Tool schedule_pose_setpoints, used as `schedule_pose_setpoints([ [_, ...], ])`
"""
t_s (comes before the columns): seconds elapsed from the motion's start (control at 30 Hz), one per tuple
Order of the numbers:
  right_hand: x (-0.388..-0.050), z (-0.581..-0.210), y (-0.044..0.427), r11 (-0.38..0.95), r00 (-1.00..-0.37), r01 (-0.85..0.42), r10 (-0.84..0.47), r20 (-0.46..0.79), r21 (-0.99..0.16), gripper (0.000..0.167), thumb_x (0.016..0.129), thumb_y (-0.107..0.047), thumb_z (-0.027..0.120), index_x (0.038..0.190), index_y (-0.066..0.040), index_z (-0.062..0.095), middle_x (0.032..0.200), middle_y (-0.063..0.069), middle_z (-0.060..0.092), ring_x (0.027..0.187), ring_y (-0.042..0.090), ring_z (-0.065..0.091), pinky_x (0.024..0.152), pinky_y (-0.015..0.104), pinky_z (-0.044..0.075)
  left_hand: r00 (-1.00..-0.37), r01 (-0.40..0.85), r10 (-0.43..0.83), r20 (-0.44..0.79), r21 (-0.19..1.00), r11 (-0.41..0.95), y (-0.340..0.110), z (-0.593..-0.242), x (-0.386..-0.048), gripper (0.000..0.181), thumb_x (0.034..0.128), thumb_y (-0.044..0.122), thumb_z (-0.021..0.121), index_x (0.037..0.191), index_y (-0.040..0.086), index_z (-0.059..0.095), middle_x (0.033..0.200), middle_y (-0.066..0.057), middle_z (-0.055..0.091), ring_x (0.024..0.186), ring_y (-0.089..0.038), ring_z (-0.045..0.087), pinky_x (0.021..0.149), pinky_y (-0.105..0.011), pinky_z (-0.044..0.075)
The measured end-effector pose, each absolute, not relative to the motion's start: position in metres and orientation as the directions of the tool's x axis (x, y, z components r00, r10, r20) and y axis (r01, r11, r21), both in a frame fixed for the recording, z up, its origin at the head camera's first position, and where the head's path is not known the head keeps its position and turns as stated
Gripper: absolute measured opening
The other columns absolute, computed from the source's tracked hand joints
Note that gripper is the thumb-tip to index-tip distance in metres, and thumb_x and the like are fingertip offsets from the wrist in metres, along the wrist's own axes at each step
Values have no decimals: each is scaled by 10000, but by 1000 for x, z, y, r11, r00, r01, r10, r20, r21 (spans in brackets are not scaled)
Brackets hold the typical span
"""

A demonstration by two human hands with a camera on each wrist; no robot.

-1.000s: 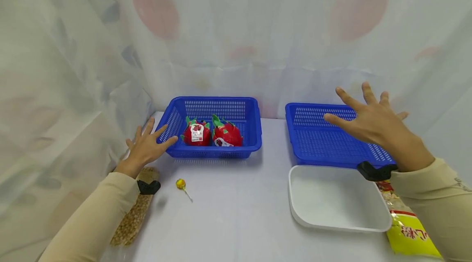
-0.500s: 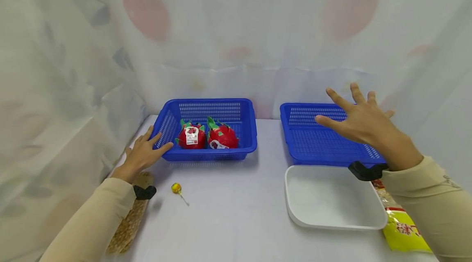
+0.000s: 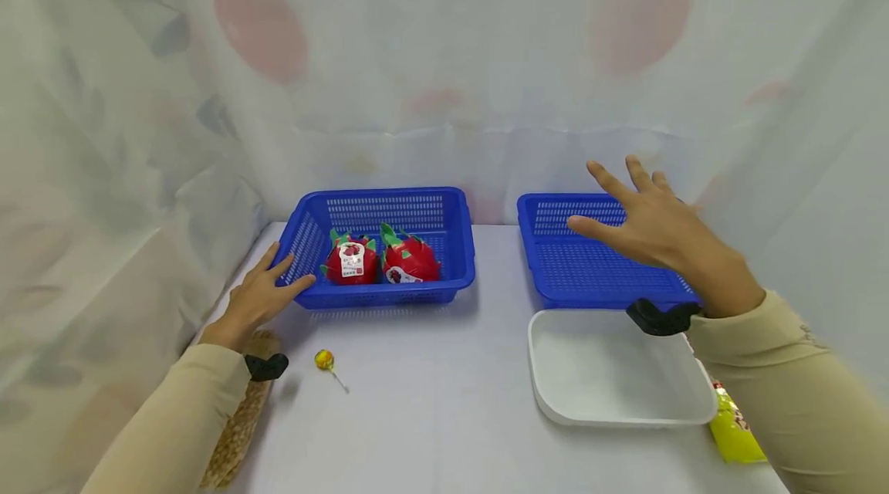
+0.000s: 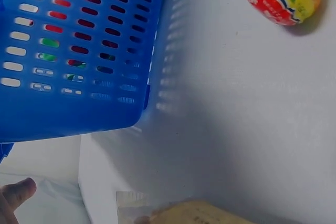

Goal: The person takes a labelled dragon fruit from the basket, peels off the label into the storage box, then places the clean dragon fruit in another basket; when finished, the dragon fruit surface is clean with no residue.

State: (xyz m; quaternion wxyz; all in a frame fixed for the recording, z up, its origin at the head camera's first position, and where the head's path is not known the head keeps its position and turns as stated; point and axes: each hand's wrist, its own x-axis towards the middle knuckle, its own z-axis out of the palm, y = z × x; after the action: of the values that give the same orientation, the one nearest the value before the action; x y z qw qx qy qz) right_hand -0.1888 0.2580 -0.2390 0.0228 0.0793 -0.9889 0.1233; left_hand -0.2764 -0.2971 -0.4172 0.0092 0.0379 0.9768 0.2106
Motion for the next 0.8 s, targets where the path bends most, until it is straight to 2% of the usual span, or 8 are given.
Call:
schedule_pose_setpoints([
  [0.23,-189,-236,243,924,-978,-207,-191,82,-322,860,877,-698,459,1545,-378,22,1584,140,-128,1383,496,-97,877,827,122,-998,66,69,10,428,902,-296,-420,-278,948,886,701,436,1512,23,218,1589,-176,-50,1366,-539,77,967,-758,121],
  [0.6,-204,-240,210,898,-957,-290,-274,93,-333,857,851,-734,455,1545,-393,86,1600,122,-1,1416,435,80,971,752,171,-997,72,65,30,448,891,-296,-421,-280,912,891,668,480,1505,30,263,1591,-178,-8,1362,-541,103,976,-739,169],
  [0.8,-218,-248,187,875,-946,-321,-310,90,-361,861,839,-745,453,1549,-373,137,1601,115,42,1419,417,103,991,729,182,-998,60,56,22,465,883,-300,-423,-280,919,887,676,475,1509,37,251,1594,-164,-28,1363,-543,92,974,-744,164],
])
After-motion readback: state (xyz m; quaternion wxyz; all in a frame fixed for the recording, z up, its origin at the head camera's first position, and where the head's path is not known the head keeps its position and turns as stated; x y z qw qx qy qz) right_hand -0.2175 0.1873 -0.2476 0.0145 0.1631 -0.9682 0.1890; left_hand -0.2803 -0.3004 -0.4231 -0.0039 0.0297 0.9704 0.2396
